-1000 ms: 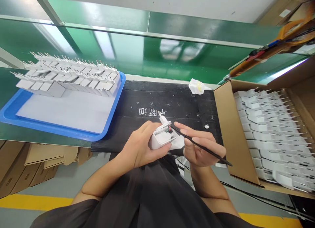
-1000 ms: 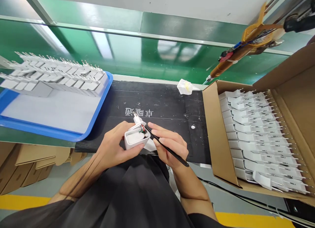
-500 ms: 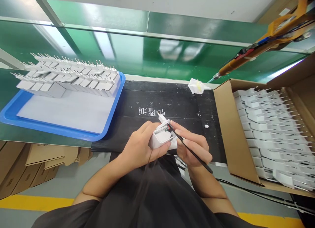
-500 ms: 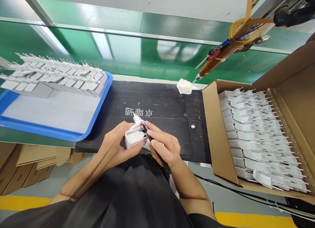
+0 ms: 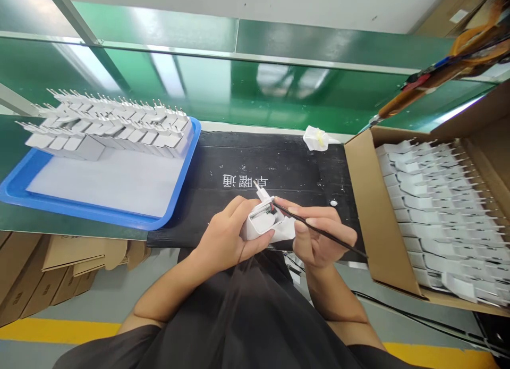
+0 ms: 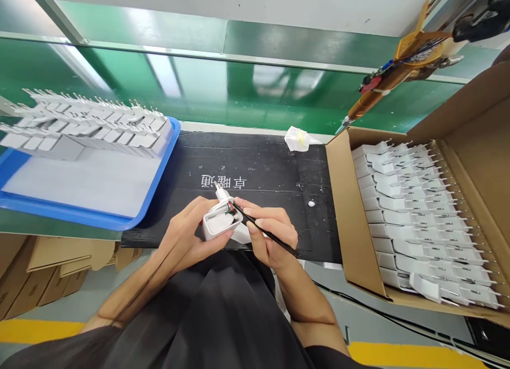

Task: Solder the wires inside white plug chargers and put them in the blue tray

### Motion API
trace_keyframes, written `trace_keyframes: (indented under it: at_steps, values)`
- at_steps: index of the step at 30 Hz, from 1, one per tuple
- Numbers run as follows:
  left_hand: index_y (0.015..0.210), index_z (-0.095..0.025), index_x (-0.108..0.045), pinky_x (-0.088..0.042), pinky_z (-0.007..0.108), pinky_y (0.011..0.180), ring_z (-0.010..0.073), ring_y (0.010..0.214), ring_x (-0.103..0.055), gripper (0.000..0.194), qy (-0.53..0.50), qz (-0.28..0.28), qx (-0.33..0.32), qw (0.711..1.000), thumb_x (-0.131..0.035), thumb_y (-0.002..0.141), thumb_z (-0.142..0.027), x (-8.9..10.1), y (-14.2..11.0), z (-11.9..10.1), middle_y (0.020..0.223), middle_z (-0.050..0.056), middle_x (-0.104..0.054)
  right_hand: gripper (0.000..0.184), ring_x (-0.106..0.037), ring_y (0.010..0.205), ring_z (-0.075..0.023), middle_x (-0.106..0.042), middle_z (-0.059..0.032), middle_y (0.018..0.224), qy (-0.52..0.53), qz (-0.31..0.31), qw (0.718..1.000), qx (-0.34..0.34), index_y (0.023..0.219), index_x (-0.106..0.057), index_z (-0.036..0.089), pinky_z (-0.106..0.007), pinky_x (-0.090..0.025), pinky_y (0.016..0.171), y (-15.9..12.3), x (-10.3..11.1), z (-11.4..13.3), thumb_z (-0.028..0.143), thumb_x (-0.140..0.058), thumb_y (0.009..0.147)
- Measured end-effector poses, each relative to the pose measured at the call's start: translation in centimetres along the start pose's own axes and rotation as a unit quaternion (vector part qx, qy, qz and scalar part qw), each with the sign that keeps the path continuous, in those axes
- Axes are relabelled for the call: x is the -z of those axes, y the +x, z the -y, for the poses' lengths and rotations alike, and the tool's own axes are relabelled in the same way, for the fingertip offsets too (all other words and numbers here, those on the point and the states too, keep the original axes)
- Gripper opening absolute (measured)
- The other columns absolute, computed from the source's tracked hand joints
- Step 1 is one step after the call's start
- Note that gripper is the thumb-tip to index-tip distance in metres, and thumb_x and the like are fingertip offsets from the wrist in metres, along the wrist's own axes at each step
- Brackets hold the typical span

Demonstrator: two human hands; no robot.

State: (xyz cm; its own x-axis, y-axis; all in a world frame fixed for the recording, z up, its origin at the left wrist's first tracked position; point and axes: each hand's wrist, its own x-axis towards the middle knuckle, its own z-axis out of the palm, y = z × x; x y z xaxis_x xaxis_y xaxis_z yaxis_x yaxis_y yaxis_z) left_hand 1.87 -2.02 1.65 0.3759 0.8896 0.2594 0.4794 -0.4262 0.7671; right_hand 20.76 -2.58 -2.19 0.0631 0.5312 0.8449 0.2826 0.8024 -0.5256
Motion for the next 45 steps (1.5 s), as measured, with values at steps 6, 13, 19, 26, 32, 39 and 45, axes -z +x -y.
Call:
trace_keyframes:
  at_steps: [6, 13, 19, 26, 32, 39, 45]
  values:
    - [0.118, -0.022, -0.061, -0.054, 0.027, 0.078, 0.0175, 0.089, -0.068, 0.035, -0.004, 0.012, -0.001, 1.0, -0.069, 0.086, -0.033, -0.7, 0.9, 0.5, 0.101, 0.004, -0.069, 0.052, -0.076, 0.106, -0.0253, -0.071, -0.0036, 0.119, -0.089, 0.029, 0.995, 0.044, 0.119, -0.055, 0.028, -0.041, -0.071, 0.079, -1.3, 0.1, -0.8, 0.0, -0.071, 0.077]
    - [0.124, -0.022, -0.06, -0.055, 0.03, 0.082, 0.0209, 0.096, -0.065, 0.037, 0.101, 0.066, -0.073, 0.99, -0.067, 0.088, -0.03, -3.3, 5.5, 0.5, 0.108, 0.006, -0.067, 0.033, -0.076, 0.089, -0.0207, -0.07, -0.0025, 0.104, -0.156, -0.16, 0.972, -0.069, 0.115, -0.055, 0.028, -0.043, -0.071, 0.069, -1.8, 3.3, -2.0, 0.012, -0.064, 0.087]
    - [0.13, -0.024, -0.059, -0.05, 0.035, 0.088, 0.0231, 0.103, -0.058, 0.041, 0.261, 0.056, -0.264, 0.927, -0.039, 0.097, -0.01, -7.9, 11.4, 0.0, 0.12, 0.012, -0.062, 0.025, -0.072, 0.099, -0.0218, -0.071, -0.0049, 0.104, -0.275, -0.197, 0.94, -0.049, 0.107, -0.069, 0.028, -0.045, -0.067, 0.083, -0.8, 7.0, -3.8, 0.015, -0.066, 0.087]
    - [0.134, -0.026, -0.058, -0.049, 0.035, 0.09, 0.0231, 0.106, -0.057, 0.043, 0.245, 0.031, -0.288, 0.925, -0.039, 0.098, -0.012, -8.9, 12.4, 1.3, 0.122, 0.011, -0.062, 0.018, -0.073, 0.1, -0.0211, -0.073, -0.0053, 0.106, -0.27, -0.163, 0.945, -0.085, 0.104, -0.068, 0.027, -0.043, -0.063, 0.088, -1.2, 7.6, -4.8, 0.018, -0.063, 0.09]
    - [0.125, -0.021, -0.064, -0.053, 0.034, 0.092, 0.0229, 0.109, -0.061, 0.039, -0.031, -0.004, -0.128, 0.991, -0.069, 0.087, -0.025, -6.5, 9.7, 2.4, 0.119, 0.01, -0.064, 0.034, -0.065, 0.123, -0.0198, -0.068, -0.0084, 0.13, -0.331, 0.088, 0.934, -0.101, 0.115, -0.068, 0.027, -0.039, -0.058, 0.102, -3.1, 6.5, -5.5, 0.009, -0.049, 0.093]
    - [0.12, -0.019, -0.064, -0.055, 0.033, 0.095, 0.0232, 0.109, -0.069, 0.05, -0.336, 0.014, 0.066, 0.939, -0.083, 0.076, -0.035, -4.3, 5.1, 2.6, 0.119, 0.009, -0.072, 0.045, -0.06, 0.131, -0.0197, -0.068, -0.0033, 0.134, -0.32, 0.258, 0.905, -0.113, 0.121, -0.068, 0.028, -0.047, -0.047, 0.117, -4.8, 6.4, -6.2, 0.005, -0.043, 0.092]
    - [0.118, -0.018, -0.064, -0.056, 0.033, 0.095, 0.0232, 0.107, -0.07, 0.051, -0.314, 0.006, 0.068, 0.947, -0.085, 0.074, -0.033, -3.7, 3.0, 2.5, 0.117, 0.01, -0.073, 0.034, -0.059, 0.122, -0.029, -0.069, -0.014, 0.126, -0.497, 0.068, 0.824, -0.263, 0.122, -0.07, 0.02, -0.052, -0.046, 0.109, -6.0, 12.4, -6.9, 0.026, -0.051, 0.095]
